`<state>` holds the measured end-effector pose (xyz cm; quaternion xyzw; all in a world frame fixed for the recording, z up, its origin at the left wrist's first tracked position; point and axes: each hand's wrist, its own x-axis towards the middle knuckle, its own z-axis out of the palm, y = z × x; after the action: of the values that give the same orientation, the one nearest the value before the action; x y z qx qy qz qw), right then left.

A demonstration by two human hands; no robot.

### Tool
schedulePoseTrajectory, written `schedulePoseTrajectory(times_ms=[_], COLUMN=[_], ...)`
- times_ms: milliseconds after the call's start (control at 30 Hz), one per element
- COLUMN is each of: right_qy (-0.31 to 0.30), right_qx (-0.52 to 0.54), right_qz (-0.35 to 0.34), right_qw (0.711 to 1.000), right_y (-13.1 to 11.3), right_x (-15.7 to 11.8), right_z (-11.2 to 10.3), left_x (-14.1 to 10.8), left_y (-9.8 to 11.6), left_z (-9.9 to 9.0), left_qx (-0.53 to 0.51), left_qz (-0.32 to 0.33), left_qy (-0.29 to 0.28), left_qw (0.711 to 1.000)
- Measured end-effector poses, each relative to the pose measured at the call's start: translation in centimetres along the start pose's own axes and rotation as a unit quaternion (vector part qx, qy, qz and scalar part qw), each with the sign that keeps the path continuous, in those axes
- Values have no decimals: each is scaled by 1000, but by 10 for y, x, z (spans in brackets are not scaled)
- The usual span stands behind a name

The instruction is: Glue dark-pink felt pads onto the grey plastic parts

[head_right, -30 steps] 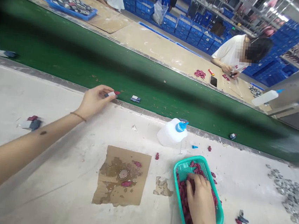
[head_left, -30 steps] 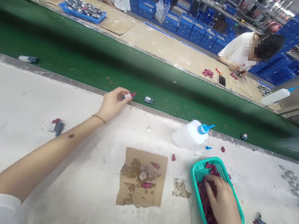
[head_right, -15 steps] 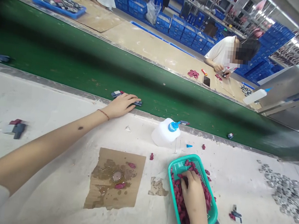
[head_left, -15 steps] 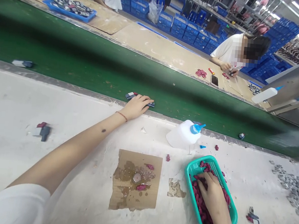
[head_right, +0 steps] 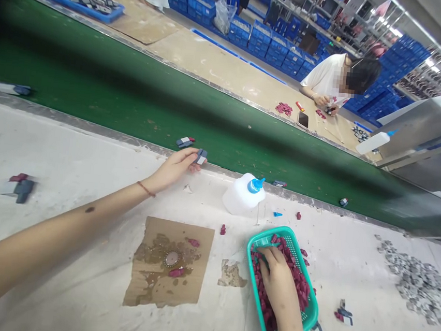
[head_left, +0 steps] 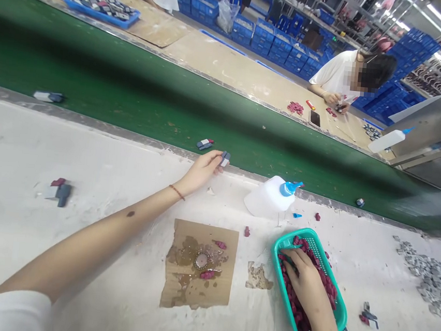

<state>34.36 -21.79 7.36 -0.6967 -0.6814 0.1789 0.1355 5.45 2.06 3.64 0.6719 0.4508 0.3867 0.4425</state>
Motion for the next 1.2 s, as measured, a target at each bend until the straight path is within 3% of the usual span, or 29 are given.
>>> schedulePoseTrajectory(times_ms=[167, 300, 400, 500, 633, 767, 933, 1033, 1200], right_qy=[-14, 22, 75, 100, 79, 12, -16, -13, -30], right_qx=[13, 83, 224, 327, 420, 478, 388, 293, 205], right_qz=[15, 80, 140, 151, 95, 56, -23, -111, -232], right_qw=[1000, 993, 962, 927, 899, 877, 921, 950, 950], right_y=[-9, -19, -26, -37, -63, -92, -115, -122, -130], right_x=[8, 7, -1, -5, 3, 21, 37, 39, 40], right_z=[-5, -11, -15, -14, -1, 19, 45, 55, 62], left_x=[-50, -87, -110, -129, -147, -157, -164, -167, -169], left_y=[20, 30, 33, 33, 33, 31, 31, 30, 23], left_z=[-16, -26, -31, -32, -28, -22, -18, -18, -17], left_qx=[-194, -218, -243, -297, -342, -374, -368, -392, -412], left_qz=[-127, -191, -228, -259, -273, -263, -248, -245, -254], left_qy=[-34, -27, -16, -21, -34, -35, -11, -18, -19], left_qw=[972, 957, 943, 919, 899, 888, 896, 887, 875])
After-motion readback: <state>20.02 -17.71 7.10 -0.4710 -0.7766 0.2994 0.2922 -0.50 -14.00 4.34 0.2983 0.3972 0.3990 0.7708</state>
